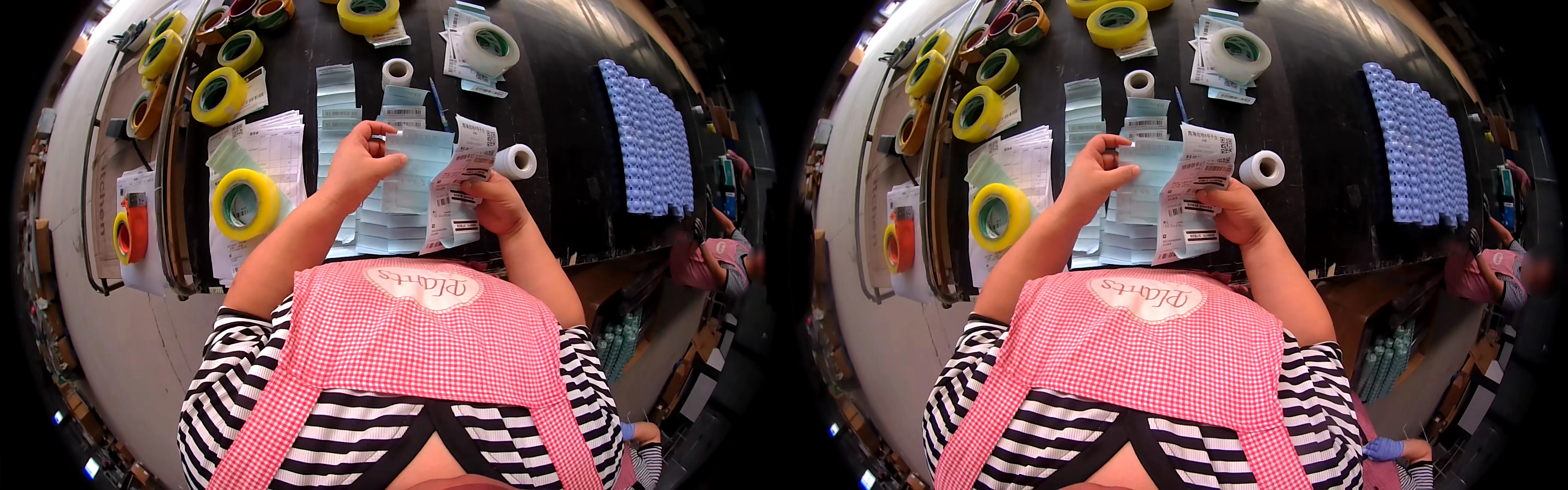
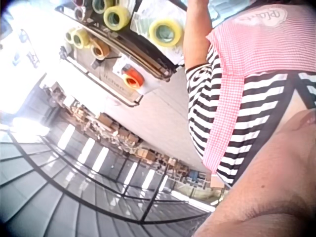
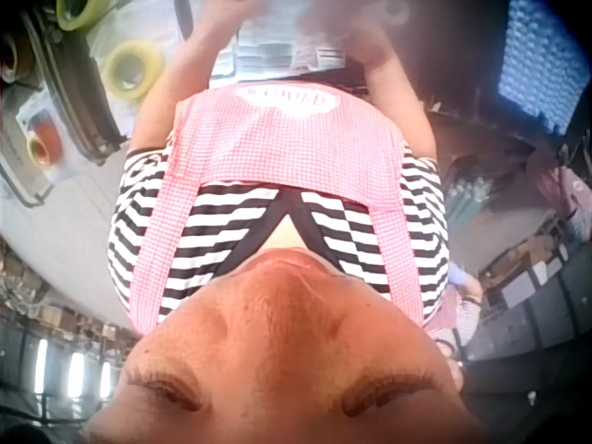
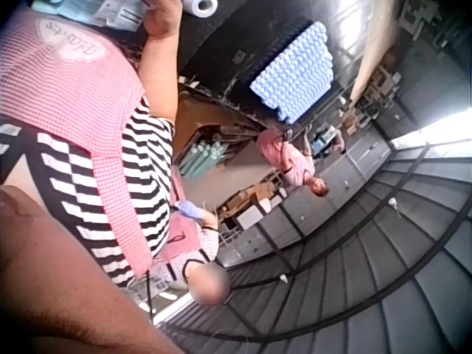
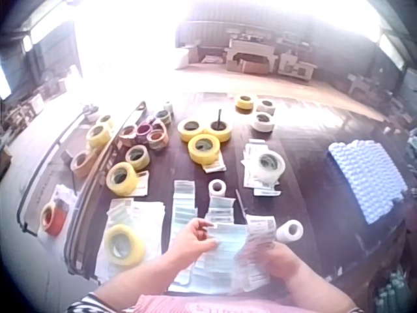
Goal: The person arranges stacks of green and purple bubble wrap on a table. They then pick up a roll of yellow tape and a stack of shipping labels, sorting through the labels and arranging them on the table.
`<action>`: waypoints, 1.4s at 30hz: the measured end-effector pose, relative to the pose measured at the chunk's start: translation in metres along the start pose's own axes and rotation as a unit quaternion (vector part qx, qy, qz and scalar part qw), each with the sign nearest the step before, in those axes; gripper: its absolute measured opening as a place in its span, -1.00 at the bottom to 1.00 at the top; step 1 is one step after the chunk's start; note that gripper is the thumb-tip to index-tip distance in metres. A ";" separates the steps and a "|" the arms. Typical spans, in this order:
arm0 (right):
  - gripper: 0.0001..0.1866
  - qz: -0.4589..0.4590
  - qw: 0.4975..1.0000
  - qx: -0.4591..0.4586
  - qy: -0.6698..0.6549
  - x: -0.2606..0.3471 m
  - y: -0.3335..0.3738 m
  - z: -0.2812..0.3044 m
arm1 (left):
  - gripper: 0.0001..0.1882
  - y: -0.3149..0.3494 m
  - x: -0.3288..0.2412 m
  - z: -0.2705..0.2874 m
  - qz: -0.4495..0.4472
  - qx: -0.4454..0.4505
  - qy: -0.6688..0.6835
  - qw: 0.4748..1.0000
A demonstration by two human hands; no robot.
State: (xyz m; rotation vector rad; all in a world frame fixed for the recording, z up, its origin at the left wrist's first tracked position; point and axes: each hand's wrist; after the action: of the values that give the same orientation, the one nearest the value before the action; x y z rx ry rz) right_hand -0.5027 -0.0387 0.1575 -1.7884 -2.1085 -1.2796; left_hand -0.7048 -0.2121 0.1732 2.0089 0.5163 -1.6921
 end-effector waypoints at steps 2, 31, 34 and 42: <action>-0.59 0.012 1.000 -0.013 -0.011 -0.001 -0.001 -0.004 | -0.51 0.000 -0.002 -0.003 0.002 0.000 0.022 1.000; -0.58 0.041 0.997 -0.063 0.009 -0.016 -0.003 -0.013 | -0.72 0.010 0.003 -0.020 0.023 -0.008 0.062 0.998; -0.58 0.045 0.995 -0.080 0.027 -0.018 -0.004 -0.016 | -0.70 0.019 0.006 -0.021 0.025 0.006 0.067 0.997; -0.51 0.028 0.997 -0.075 0.005 -0.025 -0.005 -0.004 | -0.24 0.070 0.004 0.041 0.010 -0.157 0.066 0.985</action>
State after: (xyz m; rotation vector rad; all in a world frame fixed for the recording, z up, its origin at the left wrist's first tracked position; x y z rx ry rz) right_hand -0.5007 -0.0606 0.1432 -1.8790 -1.9914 -1.4644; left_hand -0.6979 -0.2931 0.1708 1.8942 0.7550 -1.3722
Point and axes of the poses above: each hand's wrist, its own y-axis away from the middle knuckle, its own z-axis out of the back of the hand, x = y × z, and after that the axes turned 11 degrees about -z, right-handed
